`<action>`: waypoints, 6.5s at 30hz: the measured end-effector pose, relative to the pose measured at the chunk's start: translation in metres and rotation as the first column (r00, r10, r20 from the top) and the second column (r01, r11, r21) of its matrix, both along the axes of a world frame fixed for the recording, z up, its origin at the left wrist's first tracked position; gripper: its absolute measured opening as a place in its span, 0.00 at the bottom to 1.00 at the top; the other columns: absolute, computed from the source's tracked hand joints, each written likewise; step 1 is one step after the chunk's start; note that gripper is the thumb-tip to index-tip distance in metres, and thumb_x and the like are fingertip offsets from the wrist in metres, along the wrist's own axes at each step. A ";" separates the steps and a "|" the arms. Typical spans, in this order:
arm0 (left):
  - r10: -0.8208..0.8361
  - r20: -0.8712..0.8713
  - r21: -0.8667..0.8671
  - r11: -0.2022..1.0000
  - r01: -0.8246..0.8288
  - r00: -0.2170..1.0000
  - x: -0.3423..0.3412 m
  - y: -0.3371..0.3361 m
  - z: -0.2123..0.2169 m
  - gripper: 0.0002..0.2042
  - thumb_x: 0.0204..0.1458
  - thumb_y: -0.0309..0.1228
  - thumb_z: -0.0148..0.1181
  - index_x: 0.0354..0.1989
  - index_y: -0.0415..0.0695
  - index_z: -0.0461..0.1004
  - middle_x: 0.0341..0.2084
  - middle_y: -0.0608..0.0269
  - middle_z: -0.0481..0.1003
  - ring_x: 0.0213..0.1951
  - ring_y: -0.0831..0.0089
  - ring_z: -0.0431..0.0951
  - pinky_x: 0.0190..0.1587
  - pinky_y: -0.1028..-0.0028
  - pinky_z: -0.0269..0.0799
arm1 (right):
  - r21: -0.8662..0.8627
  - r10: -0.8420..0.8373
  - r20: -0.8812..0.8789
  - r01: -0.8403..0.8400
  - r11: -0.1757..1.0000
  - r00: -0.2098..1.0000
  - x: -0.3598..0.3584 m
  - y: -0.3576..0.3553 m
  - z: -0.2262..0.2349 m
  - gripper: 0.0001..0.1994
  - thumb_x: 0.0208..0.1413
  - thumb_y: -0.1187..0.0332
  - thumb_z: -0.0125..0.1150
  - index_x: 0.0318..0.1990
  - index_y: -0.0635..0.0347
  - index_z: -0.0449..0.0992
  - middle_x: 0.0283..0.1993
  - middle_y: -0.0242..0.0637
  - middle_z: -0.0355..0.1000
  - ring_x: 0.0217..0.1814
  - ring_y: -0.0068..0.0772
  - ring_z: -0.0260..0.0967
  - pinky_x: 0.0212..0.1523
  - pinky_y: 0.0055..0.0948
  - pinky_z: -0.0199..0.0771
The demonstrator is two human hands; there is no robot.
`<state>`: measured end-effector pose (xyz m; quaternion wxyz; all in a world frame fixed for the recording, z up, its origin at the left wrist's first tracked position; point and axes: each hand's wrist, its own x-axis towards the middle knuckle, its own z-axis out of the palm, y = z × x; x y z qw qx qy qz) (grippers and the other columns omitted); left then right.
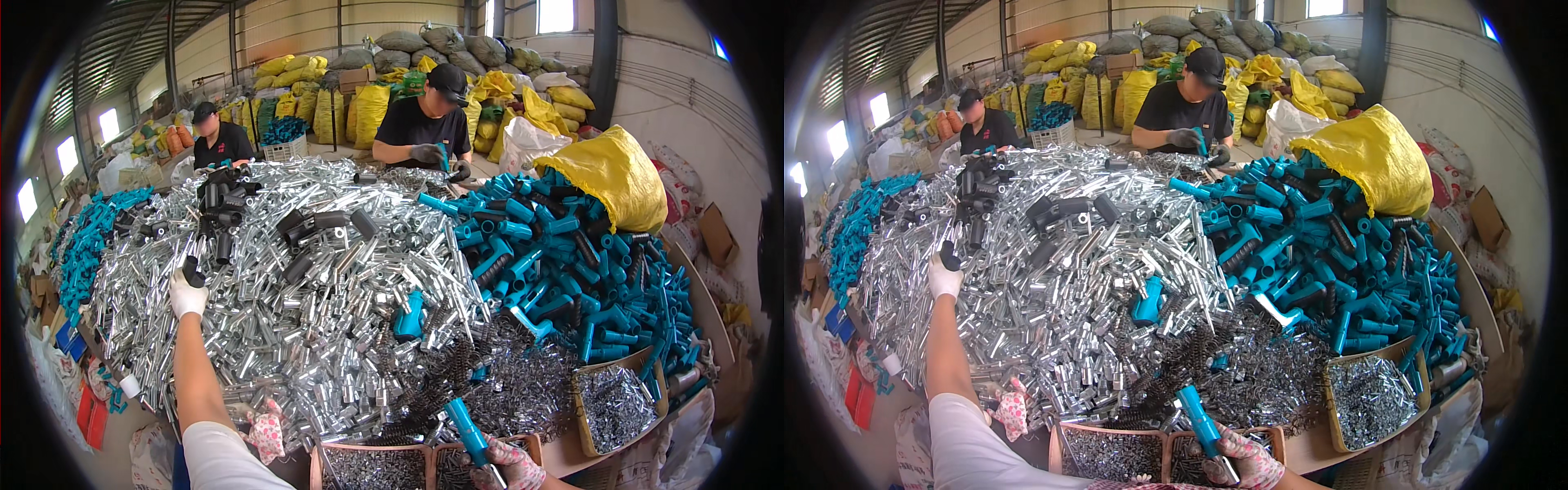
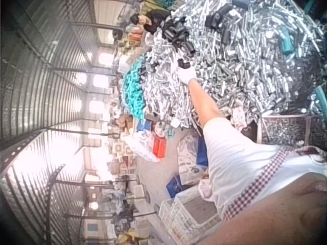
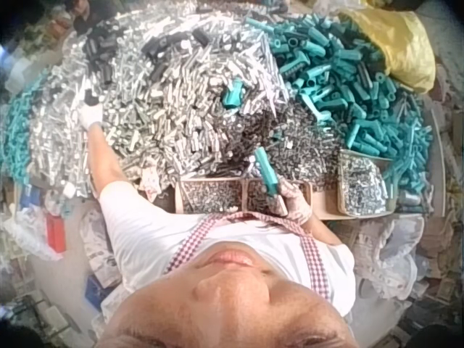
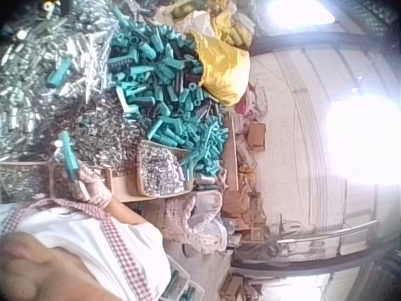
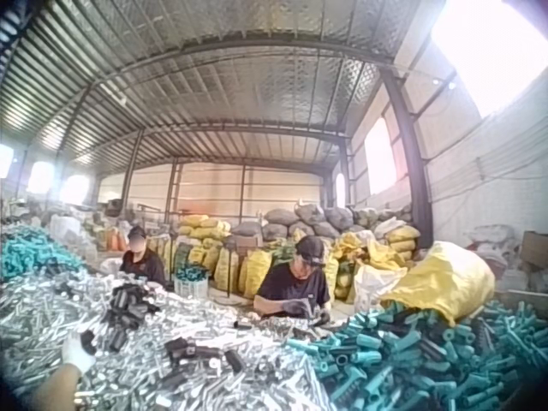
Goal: The person assembles tools by inserting metal pins and springs into metal tubes, fitting the tubes into plastic handles, and placing the completed handles into a crate.
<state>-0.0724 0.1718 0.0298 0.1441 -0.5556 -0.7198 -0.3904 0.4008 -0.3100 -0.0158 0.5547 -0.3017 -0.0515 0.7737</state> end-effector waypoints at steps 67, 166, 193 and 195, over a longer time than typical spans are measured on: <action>0.014 0.030 -0.092 0.996 -0.011 0.999 0.000 -0.011 0.006 0.33 0.32 0.31 0.68 0.52 0.41 0.65 0.48 0.46 0.69 0.51 0.48 0.70 0.57 0.61 0.67 | -0.004 -0.058 0.197 0.060 0.998 0.979 -0.011 0.007 0.014 0.24 0.51 0.57 0.66 0.49 0.61 0.66 0.25 0.32 0.66 0.17 0.23 0.63 0.15 0.19 0.65; -0.038 -0.038 0.127 0.991 0.043 0.999 0.000 0.000 -0.005 0.20 0.35 0.25 0.62 0.41 0.40 0.67 0.41 0.45 0.71 0.45 0.46 0.72 0.52 0.56 0.69 | 0.038 -0.009 0.011 0.008 0.999 1.000 0.007 0.000 -0.018 0.30 0.55 0.65 0.62 0.65 0.49 0.58 0.46 0.40 0.70 0.28 0.30 0.70 0.20 0.23 0.71; -0.031 -0.024 0.085 0.996 0.033 0.999 0.001 -0.003 -0.004 0.23 0.35 0.25 0.62 0.44 0.39 0.67 0.43 0.46 0.70 0.47 0.47 0.72 0.53 0.57 0.68 | 0.057 -0.031 0.049 0.028 0.998 0.998 0.002 0.002 -0.012 0.29 0.55 0.63 0.63 0.62 0.52 0.60 0.46 0.38 0.70 0.27 0.27 0.69 0.19 0.21 0.69; -0.033 -0.047 0.113 0.993 0.038 0.998 -0.003 -0.002 -0.005 0.23 0.35 0.25 0.63 0.44 0.39 0.67 0.42 0.45 0.71 0.47 0.46 0.72 0.53 0.57 0.68 | 0.049 -0.030 0.044 0.028 0.998 0.999 0.002 0.002 -0.013 0.29 0.55 0.63 0.63 0.63 0.52 0.59 0.46 0.38 0.70 0.27 0.27 0.69 0.19 0.21 0.69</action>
